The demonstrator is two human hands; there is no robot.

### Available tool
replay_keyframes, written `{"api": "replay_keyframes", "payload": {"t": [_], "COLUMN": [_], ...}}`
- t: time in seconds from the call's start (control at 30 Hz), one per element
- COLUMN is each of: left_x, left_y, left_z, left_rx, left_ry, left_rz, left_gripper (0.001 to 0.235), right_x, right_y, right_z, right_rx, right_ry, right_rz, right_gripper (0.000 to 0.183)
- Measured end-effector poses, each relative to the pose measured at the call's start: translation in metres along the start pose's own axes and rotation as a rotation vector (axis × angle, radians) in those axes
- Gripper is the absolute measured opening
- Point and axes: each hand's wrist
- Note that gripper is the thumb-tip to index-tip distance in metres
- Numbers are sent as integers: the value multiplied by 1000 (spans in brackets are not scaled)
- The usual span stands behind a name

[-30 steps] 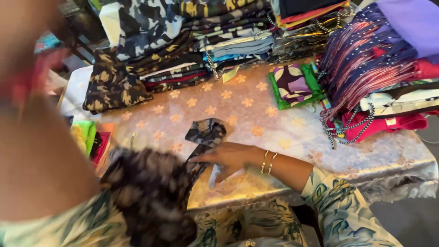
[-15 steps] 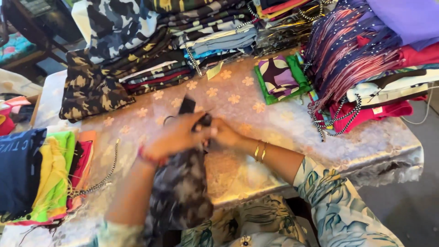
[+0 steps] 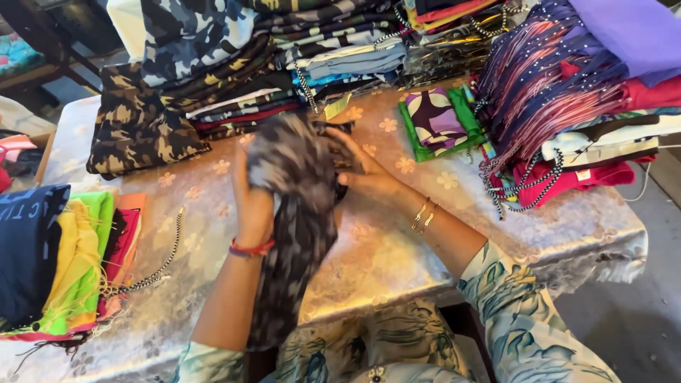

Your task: The person folds a green patterned cloth, a purple patterned cloth, and a black patterned cloth on a table. Each item is smoothed, folded into a compact rectangle, and placed aside.

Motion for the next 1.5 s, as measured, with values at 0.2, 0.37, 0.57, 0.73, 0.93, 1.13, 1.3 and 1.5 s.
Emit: {"api": "replay_keyframes", "payload": {"t": [0.2, 0.37, 0.57, 0.73, 0.93, 1.13, 1.3, 1.5], "left_x": [-77, -23, -46, -16, 59, 151, 170, 167], "left_y": [41, 63, 98, 77, 49, 24, 24, 23], "left_z": [72, 117, 40, -34, -88, -101, -115, -113], "left_rx": [-79, -34, -194, -382, -516, -489, -434, -439], "left_ry": [-903, -813, -1020, -576, 575, 883, 864, 866], "left_rz": [-83, 234, -18, 139, 165, 8, -40, -36], "left_gripper": [54, 53, 39, 31, 44, 65, 61, 61], "right_x": [11, 20, 26, 36, 92, 76, 30, 24], "right_y": [8, 9, -1, -3, -17, -22, -37, -31], "right_z": [-10, -26, -46, -88, -72, -93, -178, -183], "right_rx": [-248, -470, -731, -878, -309, -37, -810, -1009], "right_ry": [-82, -148, -225, -259, -494, -890, -1431, -1554], "right_rz": [-84, -151, -220, -401, -22, -39, -237, 212], "right_gripper": [78, 67, 56, 41, 57, 55, 44, 47]}}
Point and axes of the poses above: each hand's wrist, its own y-axis towards the middle knuckle, its own z-axis out of the palm, x = y × z, and after that the axes turned 10 degrees about -x, right-handed
